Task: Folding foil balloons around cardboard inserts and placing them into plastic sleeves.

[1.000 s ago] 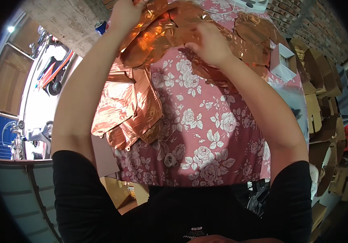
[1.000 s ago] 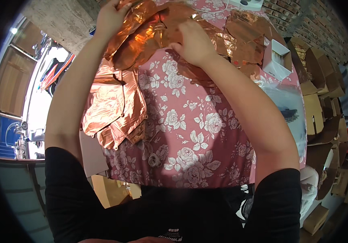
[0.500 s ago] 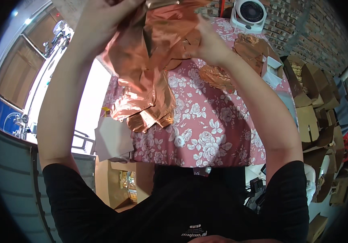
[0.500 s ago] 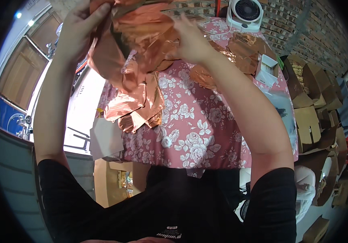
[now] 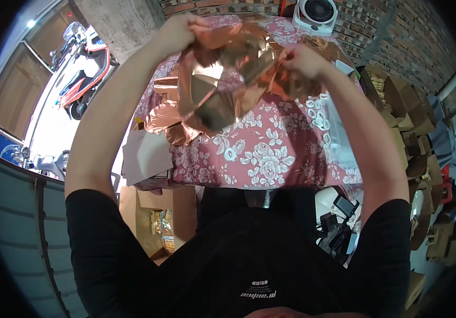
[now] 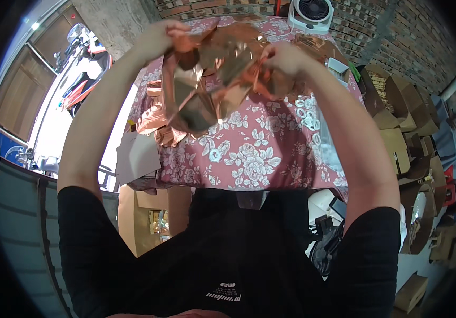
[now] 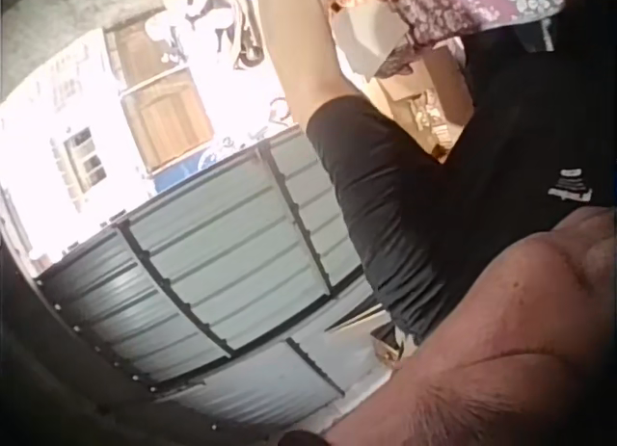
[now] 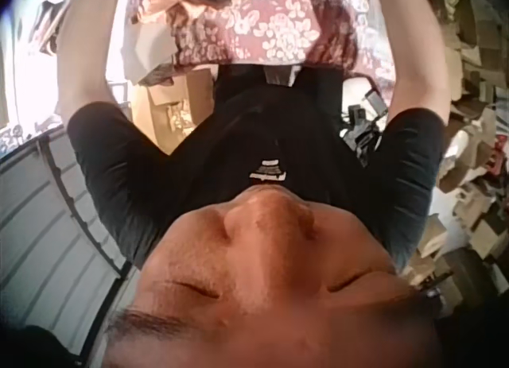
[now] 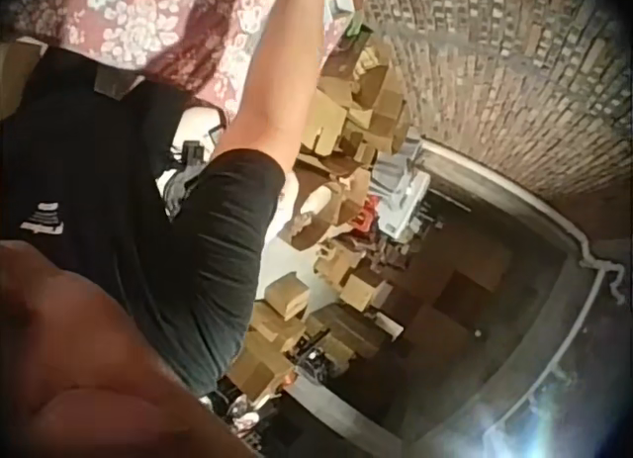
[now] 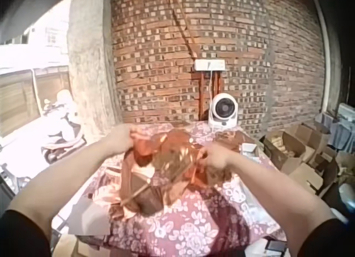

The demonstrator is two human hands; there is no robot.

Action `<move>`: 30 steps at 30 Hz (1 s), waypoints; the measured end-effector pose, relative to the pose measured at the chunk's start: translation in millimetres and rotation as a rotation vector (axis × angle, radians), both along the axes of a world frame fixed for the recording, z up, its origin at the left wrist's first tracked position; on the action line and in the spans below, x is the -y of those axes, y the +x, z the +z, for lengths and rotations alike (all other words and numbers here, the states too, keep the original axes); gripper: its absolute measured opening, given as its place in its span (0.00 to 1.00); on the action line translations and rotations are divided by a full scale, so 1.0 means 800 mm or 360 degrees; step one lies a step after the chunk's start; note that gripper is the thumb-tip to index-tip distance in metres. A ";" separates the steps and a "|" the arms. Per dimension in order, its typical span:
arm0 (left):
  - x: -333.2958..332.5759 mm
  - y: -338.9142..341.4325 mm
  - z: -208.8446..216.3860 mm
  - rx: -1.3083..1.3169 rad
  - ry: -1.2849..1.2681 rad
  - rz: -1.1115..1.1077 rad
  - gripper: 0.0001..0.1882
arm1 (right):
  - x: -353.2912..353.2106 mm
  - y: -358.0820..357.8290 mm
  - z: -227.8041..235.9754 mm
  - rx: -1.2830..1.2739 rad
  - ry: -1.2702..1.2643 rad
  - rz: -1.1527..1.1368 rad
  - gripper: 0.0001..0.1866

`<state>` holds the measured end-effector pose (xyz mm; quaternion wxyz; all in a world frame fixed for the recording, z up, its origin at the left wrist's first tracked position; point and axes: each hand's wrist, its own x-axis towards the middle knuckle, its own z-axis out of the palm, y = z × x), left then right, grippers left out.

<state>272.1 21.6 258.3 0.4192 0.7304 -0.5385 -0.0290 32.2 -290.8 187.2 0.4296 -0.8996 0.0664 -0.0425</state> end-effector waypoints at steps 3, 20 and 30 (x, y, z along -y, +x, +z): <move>0.029 -0.017 0.051 -0.0404 0.0314 0.0183 0.20 | 0.026 -0.023 0.050 0.0283 -0.0279 -0.0401 0.07; -0.136 -0.181 -0.235 -0.0045 0.0551 -0.0680 0.18 | -0.183 -0.268 -0.155 0.0456 -0.1268 -0.0098 0.17; -0.107 -0.164 -0.195 -0.0219 0.0950 -0.0274 0.26 | -0.206 -0.257 -0.141 0.0126 -0.0770 -0.0935 0.18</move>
